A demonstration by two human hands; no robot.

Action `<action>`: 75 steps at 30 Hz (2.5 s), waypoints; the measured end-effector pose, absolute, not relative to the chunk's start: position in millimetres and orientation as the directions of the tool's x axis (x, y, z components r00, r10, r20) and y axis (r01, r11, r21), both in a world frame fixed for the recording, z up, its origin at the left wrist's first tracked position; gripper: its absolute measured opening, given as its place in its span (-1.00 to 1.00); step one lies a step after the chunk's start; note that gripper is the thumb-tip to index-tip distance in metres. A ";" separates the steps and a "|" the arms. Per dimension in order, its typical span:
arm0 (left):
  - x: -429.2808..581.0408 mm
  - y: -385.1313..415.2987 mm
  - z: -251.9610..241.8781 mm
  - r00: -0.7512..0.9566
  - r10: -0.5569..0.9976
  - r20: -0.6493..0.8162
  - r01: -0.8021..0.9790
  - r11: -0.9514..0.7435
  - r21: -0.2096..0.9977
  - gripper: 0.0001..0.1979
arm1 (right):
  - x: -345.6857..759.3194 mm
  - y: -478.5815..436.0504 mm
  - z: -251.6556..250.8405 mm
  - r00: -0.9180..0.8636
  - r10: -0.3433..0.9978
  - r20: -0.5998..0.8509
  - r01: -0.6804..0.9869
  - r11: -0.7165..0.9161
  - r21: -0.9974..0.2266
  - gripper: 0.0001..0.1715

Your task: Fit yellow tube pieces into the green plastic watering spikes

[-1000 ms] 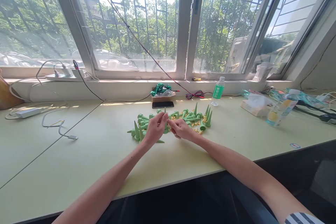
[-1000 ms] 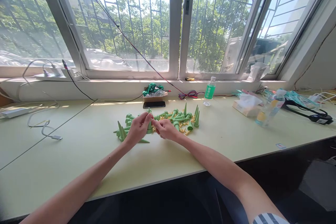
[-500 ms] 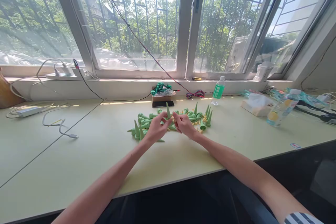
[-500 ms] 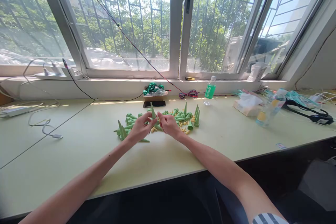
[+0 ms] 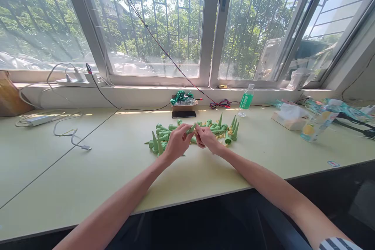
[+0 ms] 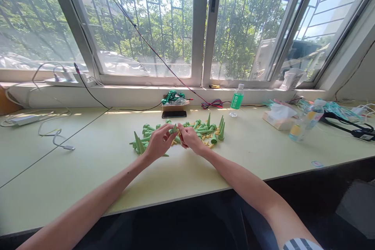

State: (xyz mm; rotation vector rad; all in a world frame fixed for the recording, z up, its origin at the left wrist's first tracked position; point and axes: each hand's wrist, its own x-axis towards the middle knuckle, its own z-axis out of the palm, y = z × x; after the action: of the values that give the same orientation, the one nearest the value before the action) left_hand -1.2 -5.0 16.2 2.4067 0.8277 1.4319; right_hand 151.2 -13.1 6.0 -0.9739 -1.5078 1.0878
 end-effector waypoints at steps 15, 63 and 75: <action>-2.0 -1.1 15.3 0.291 0.900 0.326 0.069 -0.359 0.931 -0.63 | 156.5 -12.8 6.1 -0.235 0.776 0.585 0.553 0.602 -0.576 -0.54; 0.6 1.6 -8.0 0.261 0.707 0.657 0.355 -0.703 0.616 -0.83 | 141.2 10.5 -20.0 -0.078 0.765 0.639 0.477 0.592 -0.650 -0.44; -1.1 -0.2 -12.0 0.247 0.707 0.663 0.402 -0.697 0.594 -0.83 | 139.5 8.9 -20.0 -0.044 0.765 0.643 0.487 0.578 -0.654 -0.49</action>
State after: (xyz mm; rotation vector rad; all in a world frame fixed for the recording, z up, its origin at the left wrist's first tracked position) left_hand -1.1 -0.2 -12.0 2.2220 1.0271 1.4300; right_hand 139.5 8.9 -20.0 -1.0500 -1.6941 0.3102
